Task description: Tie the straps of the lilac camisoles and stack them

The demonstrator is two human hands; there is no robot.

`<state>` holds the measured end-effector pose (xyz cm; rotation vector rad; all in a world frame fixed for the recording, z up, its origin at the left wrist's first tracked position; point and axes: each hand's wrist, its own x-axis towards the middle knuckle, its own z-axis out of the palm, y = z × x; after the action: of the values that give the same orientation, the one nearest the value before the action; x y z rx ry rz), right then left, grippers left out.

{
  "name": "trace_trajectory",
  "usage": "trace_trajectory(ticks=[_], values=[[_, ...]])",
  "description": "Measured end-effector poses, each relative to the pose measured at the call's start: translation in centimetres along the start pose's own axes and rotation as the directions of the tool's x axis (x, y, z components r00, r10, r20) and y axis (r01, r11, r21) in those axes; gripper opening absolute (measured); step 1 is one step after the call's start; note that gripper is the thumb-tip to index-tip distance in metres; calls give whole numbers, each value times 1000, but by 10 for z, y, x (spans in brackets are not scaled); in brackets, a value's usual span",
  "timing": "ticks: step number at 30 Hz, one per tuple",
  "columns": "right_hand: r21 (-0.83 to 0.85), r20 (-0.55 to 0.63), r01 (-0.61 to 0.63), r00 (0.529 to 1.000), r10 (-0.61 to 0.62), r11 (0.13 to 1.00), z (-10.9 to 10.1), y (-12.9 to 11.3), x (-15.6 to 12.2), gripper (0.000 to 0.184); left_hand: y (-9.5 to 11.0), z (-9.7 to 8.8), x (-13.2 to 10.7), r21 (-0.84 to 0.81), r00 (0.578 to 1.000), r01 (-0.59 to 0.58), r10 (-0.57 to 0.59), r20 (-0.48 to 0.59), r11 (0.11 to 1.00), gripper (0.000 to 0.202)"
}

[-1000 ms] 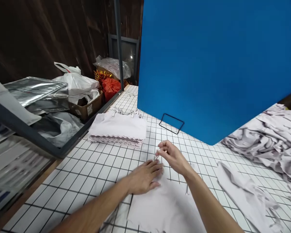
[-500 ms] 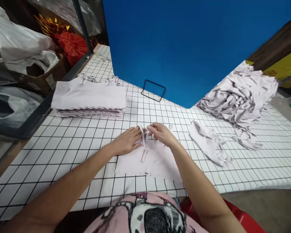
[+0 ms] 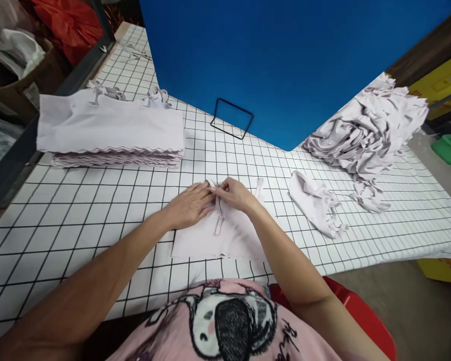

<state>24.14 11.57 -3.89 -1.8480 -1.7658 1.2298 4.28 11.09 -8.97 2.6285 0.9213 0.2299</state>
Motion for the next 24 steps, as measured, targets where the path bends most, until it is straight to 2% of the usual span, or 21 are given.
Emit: trace_trajectory(ticks=[3, 7, 10, 13, 15, 20, 24], values=[[25, 100, -48, 994, 45, 999, 0, 6, -10, 29, -1, -2, 0, -41, 1000, -2, 3, 8, 999, 49], [27, 106, -10, 994, 8, 1000, 2, 4, -18, 18, 0, -6, 0, -82, 1000, 7, -8, -9, 997, 61], [297, 216, -4, 974, -63, 955, 3, 0, -25, 17, 0, -6, 0, -83, 1000, 0, -1, -14, 997, 61], [511, 341, -87, 934, -109, 855, 2, 5, -38, 15, -1, -6, 0, -73, 1000, 3, -2, 10, 997, 59], [522, 391, -95, 910, -139, 847, -1, 12, -49, 17, -2, -5, 0, -73, 1000, 14, -13, 21, 997, 60], [444, 467, -20, 858, -213, 896, -16, 32, -80, 30, -1, -6, 1, -97, 999, 35, -33, 24, 995, 62], [409, 484, 39, 838, -253, 912, -26, 37, -88, 30, -2, -5, 2, -116, 1000, 26, -25, 10, 993, 61]])
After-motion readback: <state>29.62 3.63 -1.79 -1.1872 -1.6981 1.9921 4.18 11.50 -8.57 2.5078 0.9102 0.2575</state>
